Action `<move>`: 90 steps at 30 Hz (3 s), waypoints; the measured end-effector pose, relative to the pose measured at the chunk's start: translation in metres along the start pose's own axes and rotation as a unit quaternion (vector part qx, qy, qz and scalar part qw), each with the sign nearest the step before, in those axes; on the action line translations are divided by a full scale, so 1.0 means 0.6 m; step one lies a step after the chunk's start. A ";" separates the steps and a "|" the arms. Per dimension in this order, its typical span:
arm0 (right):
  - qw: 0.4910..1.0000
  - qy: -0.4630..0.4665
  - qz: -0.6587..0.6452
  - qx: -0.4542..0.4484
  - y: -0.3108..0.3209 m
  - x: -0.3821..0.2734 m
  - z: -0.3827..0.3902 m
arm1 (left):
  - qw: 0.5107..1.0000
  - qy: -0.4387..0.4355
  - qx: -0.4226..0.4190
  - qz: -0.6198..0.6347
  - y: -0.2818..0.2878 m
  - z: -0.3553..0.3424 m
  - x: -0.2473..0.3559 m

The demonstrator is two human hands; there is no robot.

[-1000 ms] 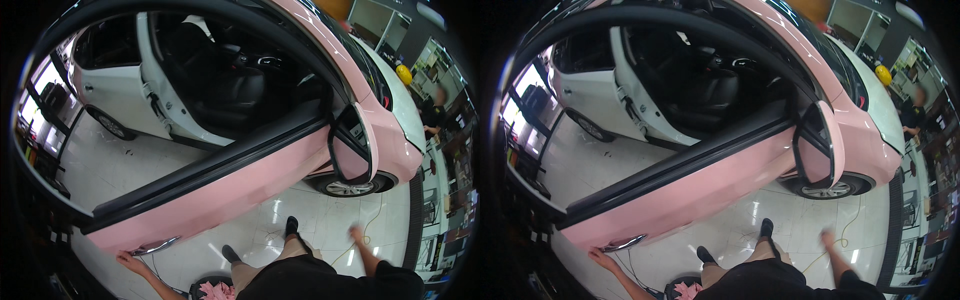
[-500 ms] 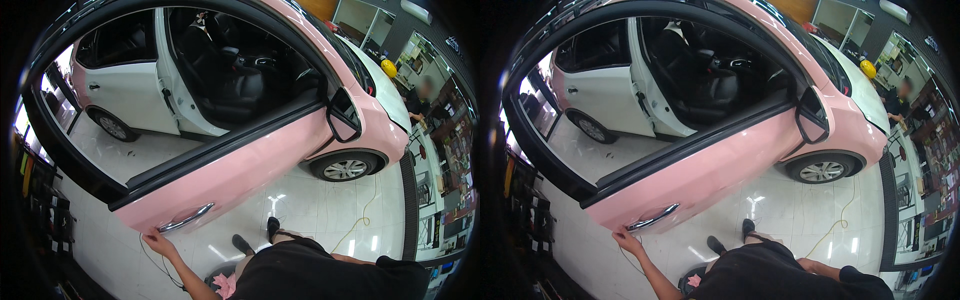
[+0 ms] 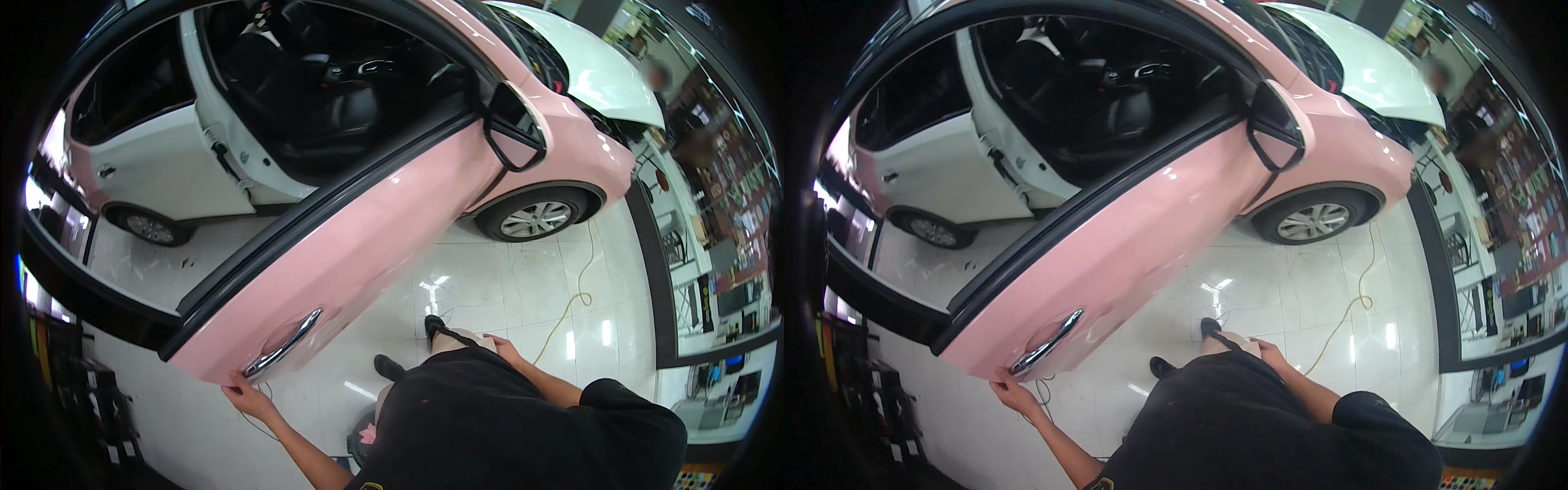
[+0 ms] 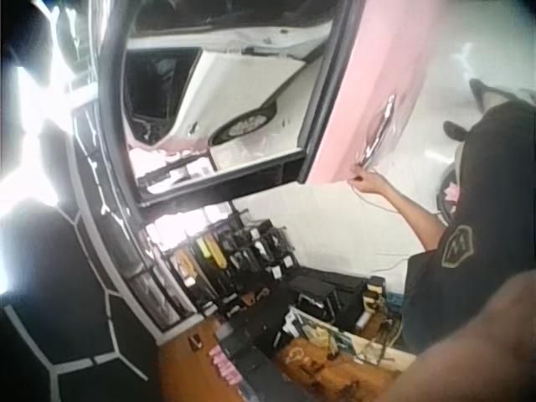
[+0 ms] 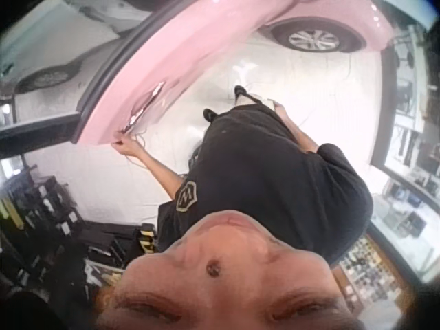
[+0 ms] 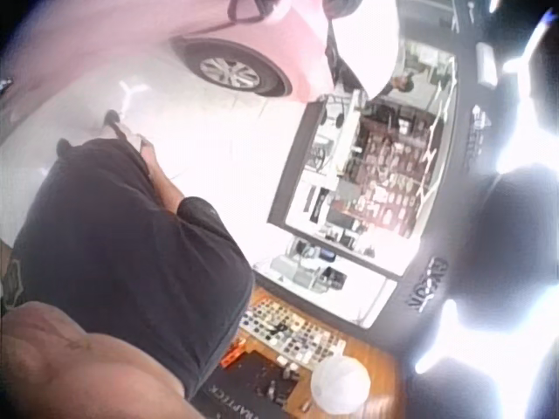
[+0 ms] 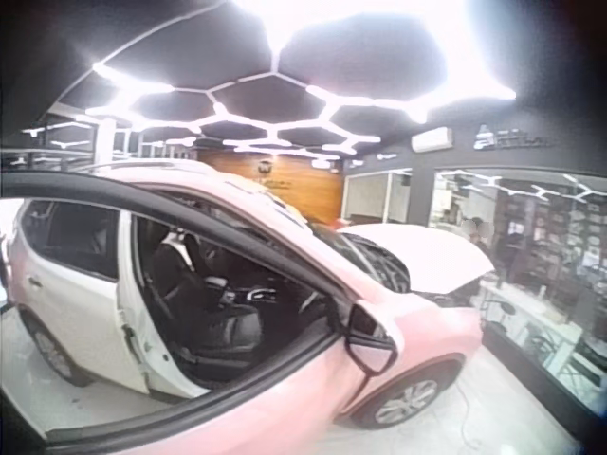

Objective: The person applies a pink vinyl wrap to the driver-side door of a white car. They use a red squeegee to smooth the vinyl and a metal tool to tuck the edges into the door's rubber weather stripping. The person works methodically along the door's perimeter, ensuring the wrap adheres tightly to the surface.

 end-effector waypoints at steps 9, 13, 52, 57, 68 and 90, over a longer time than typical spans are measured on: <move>0.926 -0.020 0.377 0.012 0.037 -0.032 0.086 | 1.000 -0.011 -0.015 -0.021 -0.014 -0.010 -0.013; 0.972 -0.003 0.228 0.053 0.020 -0.046 0.168 | 0.997 -0.006 -0.021 -0.075 0.009 -0.015 -0.024; 0.912 0.053 0.407 0.018 -0.063 -0.112 -0.083 | 0.997 0.006 -0.053 -0.058 0.013 -0.034 -0.042; 0.960 -0.055 0.028 -0.271 -0.025 0.066 -0.163 | 0.994 -0.031 -0.002 -0.109 -0.015 -0.020 -0.033; 0.822 0.028 0.556 -0.120 0.093 -0.027 -0.110 | 0.997 0.001 0.066 -0.042 -0.024 0.001 -0.038; 0.947 0.055 -0.302 -0.094 -0.300 -0.297 -0.008 | 0.975 0.001 -0.177 0.133 -0.027 -0.212 -0.015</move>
Point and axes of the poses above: each hand's wrist, its own z-axis away from the middle knuckle, its own y-axis out of the back of the hand, x = y × z, the point moved 6 cm from there along -z, towards the middle knuckle, and after that the axes turned 8 degrees about -x, right-handed, at the moved point
